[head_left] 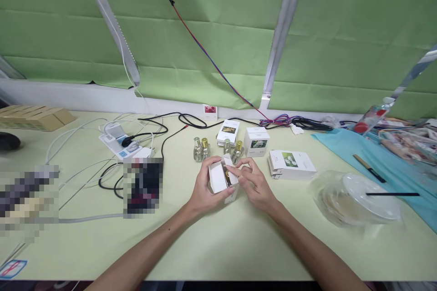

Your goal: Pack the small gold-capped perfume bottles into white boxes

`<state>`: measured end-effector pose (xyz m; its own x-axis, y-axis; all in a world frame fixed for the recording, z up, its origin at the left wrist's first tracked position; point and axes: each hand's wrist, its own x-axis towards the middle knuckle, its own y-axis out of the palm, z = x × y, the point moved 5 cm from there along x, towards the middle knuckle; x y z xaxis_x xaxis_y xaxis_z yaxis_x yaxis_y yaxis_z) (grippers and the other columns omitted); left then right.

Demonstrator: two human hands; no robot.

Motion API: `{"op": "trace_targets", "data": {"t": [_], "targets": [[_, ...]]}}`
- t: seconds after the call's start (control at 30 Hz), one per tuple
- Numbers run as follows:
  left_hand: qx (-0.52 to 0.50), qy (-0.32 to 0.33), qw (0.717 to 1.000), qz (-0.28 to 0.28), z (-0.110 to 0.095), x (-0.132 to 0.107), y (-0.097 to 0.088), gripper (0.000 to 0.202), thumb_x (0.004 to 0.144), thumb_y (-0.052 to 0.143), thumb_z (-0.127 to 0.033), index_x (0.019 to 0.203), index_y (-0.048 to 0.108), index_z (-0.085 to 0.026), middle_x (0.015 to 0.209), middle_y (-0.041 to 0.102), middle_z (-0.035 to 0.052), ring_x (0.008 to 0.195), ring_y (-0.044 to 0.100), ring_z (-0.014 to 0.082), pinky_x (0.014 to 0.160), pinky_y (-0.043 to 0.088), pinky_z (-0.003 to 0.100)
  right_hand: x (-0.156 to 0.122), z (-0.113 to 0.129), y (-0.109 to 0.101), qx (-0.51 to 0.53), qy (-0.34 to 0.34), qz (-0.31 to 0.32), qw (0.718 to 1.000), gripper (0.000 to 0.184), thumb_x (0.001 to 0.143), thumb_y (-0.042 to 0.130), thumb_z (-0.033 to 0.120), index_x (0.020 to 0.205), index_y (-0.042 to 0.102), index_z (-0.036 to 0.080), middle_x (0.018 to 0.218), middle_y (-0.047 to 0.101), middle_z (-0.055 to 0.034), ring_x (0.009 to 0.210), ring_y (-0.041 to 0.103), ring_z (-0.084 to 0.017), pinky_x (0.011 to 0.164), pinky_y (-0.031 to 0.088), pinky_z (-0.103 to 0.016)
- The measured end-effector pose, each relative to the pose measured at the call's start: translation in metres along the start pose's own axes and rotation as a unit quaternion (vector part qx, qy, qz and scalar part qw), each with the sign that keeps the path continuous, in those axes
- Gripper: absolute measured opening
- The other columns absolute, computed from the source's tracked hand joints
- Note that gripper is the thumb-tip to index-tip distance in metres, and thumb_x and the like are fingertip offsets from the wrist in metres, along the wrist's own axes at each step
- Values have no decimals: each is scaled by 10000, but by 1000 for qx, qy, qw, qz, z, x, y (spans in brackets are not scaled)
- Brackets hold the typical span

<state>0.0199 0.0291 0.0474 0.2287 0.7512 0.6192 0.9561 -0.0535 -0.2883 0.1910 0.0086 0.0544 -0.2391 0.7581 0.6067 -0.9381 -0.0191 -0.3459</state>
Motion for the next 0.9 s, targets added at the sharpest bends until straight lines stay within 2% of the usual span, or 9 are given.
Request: {"op": "trace_targets", "data": {"t": [0.2,0.37,0.6,0.9], "targets": [[-6,-2,1000,3,-1,0,1,646,773,777,-411,1298,435,-253,1256,513,105,1136,582,274,930,528,419,-1,-3,3,-8,13,23,1000,430,1061,371,459,1341,661,308,1084,439,-72,707,491,-129,738,505,-355],[-5,-5,1000,2,-2,0,1,655,759,791,-378,1294,434,-254,1255,509,98,1136,575,271,927,521,408,-2,-6,6,7,23,34,999,452,1062,363,467,1318,684,278,1100,418,-81,810,528,-156,744,497,-345],[-3,-9,1000,4,-3,0,1,638,764,783,-373,1287,441,-246,1241,515,96,1107,583,260,921,521,399,-4,-11,7,31,41,27,998,434,1052,392,483,1321,680,302,1116,430,-75,915,556,-186,822,499,-363],[0,-12,1000,2,-6,1,1,615,774,762,-376,1282,444,-237,1218,527,97,1078,597,258,890,530,384,-5,-11,8,50,69,26,996,436,1041,415,505,1283,708,291,1103,439,-82,995,566,-213,843,492,-368]]}}
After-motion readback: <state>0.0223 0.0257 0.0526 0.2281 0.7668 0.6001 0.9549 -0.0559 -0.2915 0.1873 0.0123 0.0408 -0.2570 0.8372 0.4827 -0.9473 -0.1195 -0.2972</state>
